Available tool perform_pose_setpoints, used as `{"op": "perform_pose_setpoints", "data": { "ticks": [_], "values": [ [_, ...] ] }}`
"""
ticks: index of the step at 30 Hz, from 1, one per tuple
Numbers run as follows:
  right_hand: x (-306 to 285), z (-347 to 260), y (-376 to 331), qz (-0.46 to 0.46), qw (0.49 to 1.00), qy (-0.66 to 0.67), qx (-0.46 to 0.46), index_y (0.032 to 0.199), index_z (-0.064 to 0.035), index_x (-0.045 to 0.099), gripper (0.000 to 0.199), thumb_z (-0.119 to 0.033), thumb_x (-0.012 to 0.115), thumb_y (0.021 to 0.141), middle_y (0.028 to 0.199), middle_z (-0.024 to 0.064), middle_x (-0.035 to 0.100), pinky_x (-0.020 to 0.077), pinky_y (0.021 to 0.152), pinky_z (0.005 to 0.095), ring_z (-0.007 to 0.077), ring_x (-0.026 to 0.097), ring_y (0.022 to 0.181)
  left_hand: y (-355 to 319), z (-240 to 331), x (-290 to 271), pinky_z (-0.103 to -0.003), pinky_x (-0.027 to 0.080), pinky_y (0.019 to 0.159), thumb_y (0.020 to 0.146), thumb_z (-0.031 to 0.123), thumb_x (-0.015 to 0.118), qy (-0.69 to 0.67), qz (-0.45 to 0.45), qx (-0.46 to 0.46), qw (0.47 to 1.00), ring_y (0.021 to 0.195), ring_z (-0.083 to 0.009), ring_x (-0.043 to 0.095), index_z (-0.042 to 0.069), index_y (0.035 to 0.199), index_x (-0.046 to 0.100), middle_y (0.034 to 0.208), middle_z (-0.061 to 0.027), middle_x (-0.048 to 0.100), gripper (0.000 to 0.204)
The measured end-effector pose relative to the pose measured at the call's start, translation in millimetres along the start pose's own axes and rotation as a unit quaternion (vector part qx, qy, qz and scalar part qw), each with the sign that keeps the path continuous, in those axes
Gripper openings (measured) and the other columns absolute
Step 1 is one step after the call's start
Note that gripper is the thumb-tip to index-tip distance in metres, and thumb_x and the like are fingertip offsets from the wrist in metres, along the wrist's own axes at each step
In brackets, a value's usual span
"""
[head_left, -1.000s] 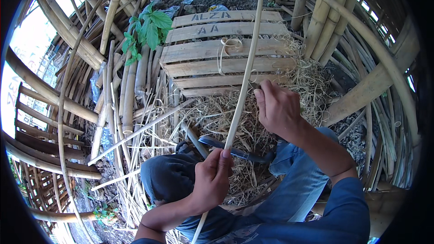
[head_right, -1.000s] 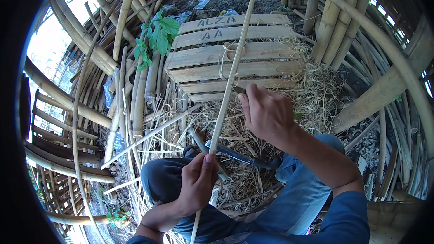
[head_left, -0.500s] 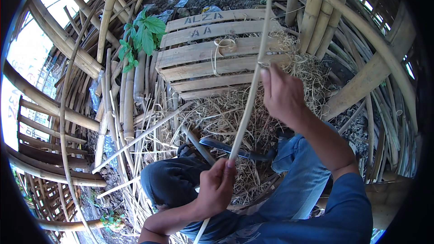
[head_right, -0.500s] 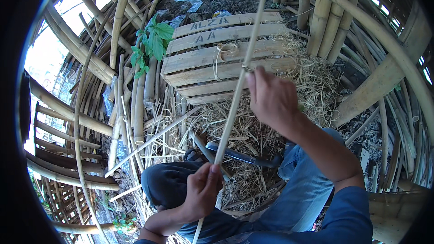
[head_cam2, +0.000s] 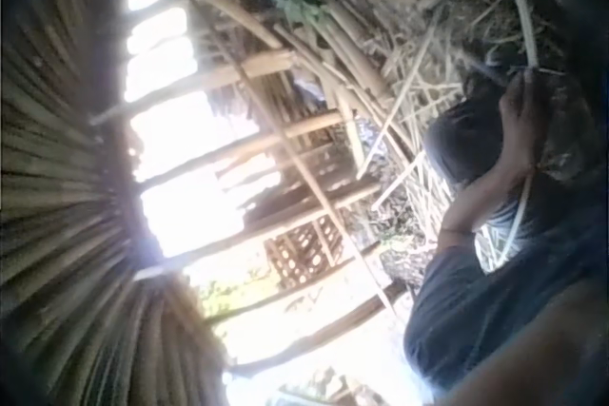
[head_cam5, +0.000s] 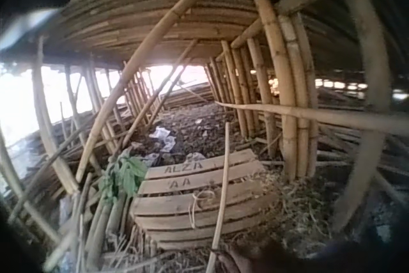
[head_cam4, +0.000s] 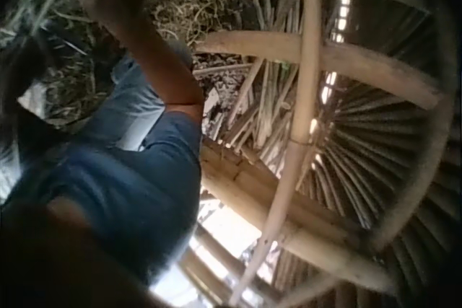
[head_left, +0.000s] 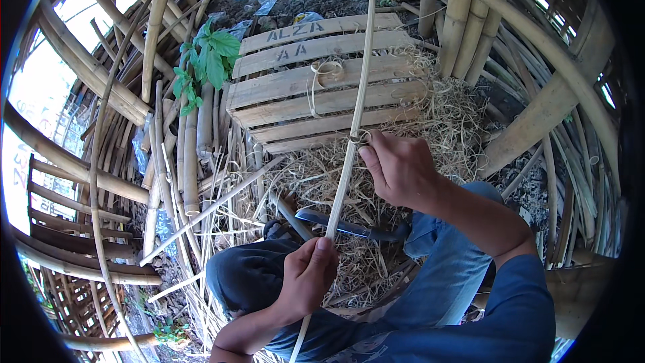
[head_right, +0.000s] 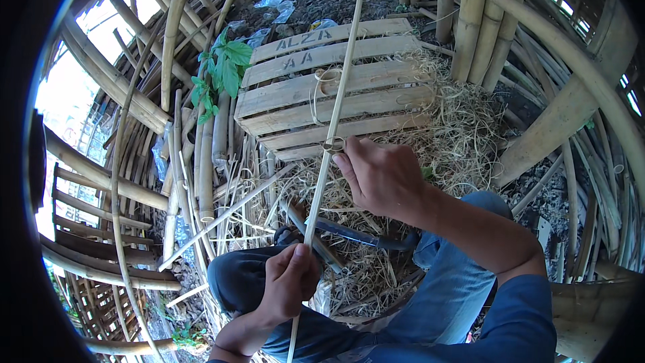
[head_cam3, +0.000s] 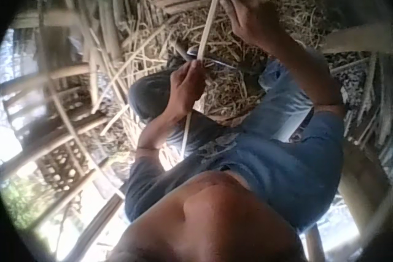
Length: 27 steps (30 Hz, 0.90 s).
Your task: Shaving and smoothing a thin strip of bamboo using a small knife while sitting in a bamboo structure.
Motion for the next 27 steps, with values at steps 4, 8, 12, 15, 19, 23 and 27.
{"op": "perform_pose_setpoints", "data": {
  "ticks": [4, 8, 12, 15, 19, 23, 27],
  "values": [
    [-4, 1, 1, 0.023, 1.000, -0.007, -0.021, 0.080, -0.0016, 0.052, 0.019, -0.019, 0.054, 0.088, 0.055, 0.0088, 0.051, 0.0405, 0.036, 0.0347, 0.0239, 0.053, 0.041, -5, 1, 1, -0.022, 0.021, 0.036, 0.098, 0.034, 0.039, -0.048, -0.037, -0.025, 0.998, 0.038, -0.0059, 0.028, 0.005, 0.070, 0.044, 0.050, 0.0016, 0.033, 0.040],
    [-8, 1, 3, 0.051, 0.997, -0.024, -0.048, 0.080, 0.0004, 0.050, 0.015, -0.013, 0.053, 0.087, 0.058, 0.0107, 0.049, 0.0406, 0.040, 0.0365, 0.0264, 0.052, 0.044, -8, 3, 1, -0.022, 0.020, 0.036, 0.098, 0.033, 0.039, -0.065, -0.040, -0.047, 0.996, 0.039, -0.0059, 0.027, 0.005, 0.071, 0.044, 0.050, 0.0016, 0.032, 0.039],
    [-8, 11, 5, 0.050, 0.997, -0.055, 0.002, 0.082, -0.0005, 0.051, 0.015, -0.014, 0.051, 0.089, 0.058, 0.0110, 0.050, 0.0406, 0.040, 0.0360, 0.0262, 0.050, 0.041, -11, 4, 3, -0.022, 0.021, 0.037, 0.098, 0.033, 0.039, -0.045, -0.043, -0.042, 0.997, 0.039, -0.0063, 0.028, 0.005, 0.071, 0.042, 0.050, 0.0013, 0.033, 0.039],
    [-24, 45, 16, 0.109, 0.986, -0.128, 0.004, 0.079, -0.0038, 0.050, 0.022, -0.019, 0.045, 0.093, 0.054, 0.0073, 0.052, 0.0361, 0.033, 0.0342, 0.0201, 0.047, 0.035, -17, -3, 5, -0.022, 0.021, 0.037, 0.098, 0.034, 0.039, -0.027, -0.057, -0.052, 0.997, 0.040, -0.0064, 0.029, 0.005, 0.070, 0.042, 0.050, 0.0009, 0.034, 0.040],
    [-12, 44, 10, 0.083, 0.995, -0.051, 0.029, 0.080, -0.0047, 0.050, 0.025, -0.022, 0.040, 0.095, 0.053, 0.0048, 0.050, 0.0341, 0.032, 0.0332, 0.0162, 0.042, 0.033, -15, -7, -3, -0.022, 0.020, 0.037, 0.098, 0.035, 0.039, -0.030, -0.058, -0.066, 0.996, 0.040, -0.0064, 0.028, 0.005, 0.070, 0.042, 0.050, 0.0011, 0.034, 0.040],
    [-4, 22, -1, 0.081, 0.995, -0.028, -0.059, 0.075, -0.0081, 0.049, 0.026, -0.023, 0.040, 0.095, 0.050, 0.0000, 0.044, 0.0263, 0.028, 0.0277, 0.0096, 0.031, 0.033, -14, -6, -5, -0.022, 0.020, 0.039, 0.098, 0.034, 0.038, -0.084, -0.087, -0.116, 0.986, 0.042, -0.0056, 0.027, 0.005, 0.073, 0.043, 0.052, 0.0027, 0.032, 0.039],
    [-8, 41, 4, 0.050, 0.996, -0.047, -0.052, 0.077, -0.0064, 0.050, 0.023, -0.021, 0.043, 0.093, 0.053, 0.0041, 0.049, 0.0304, 0.029, 0.0300, 0.0133, 0.038, 0.033, -14, -9, -4, -0.023, 0.017, 0.036, 0.097, 0.037, 0.038, -0.101, -0.124, -0.126, 0.979, 0.038, -0.0054, 0.024, 0.006, 0.070, 0.040, 0.048, 0.0021, 0.028, 0.041]
  ]
}}
Point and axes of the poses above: each hand's wrist, its own y-axis towards the middle knuckle, its own x-axis out of the palm, z = x × y, the point moved 5 cm from there along y, towards the middle knuckle
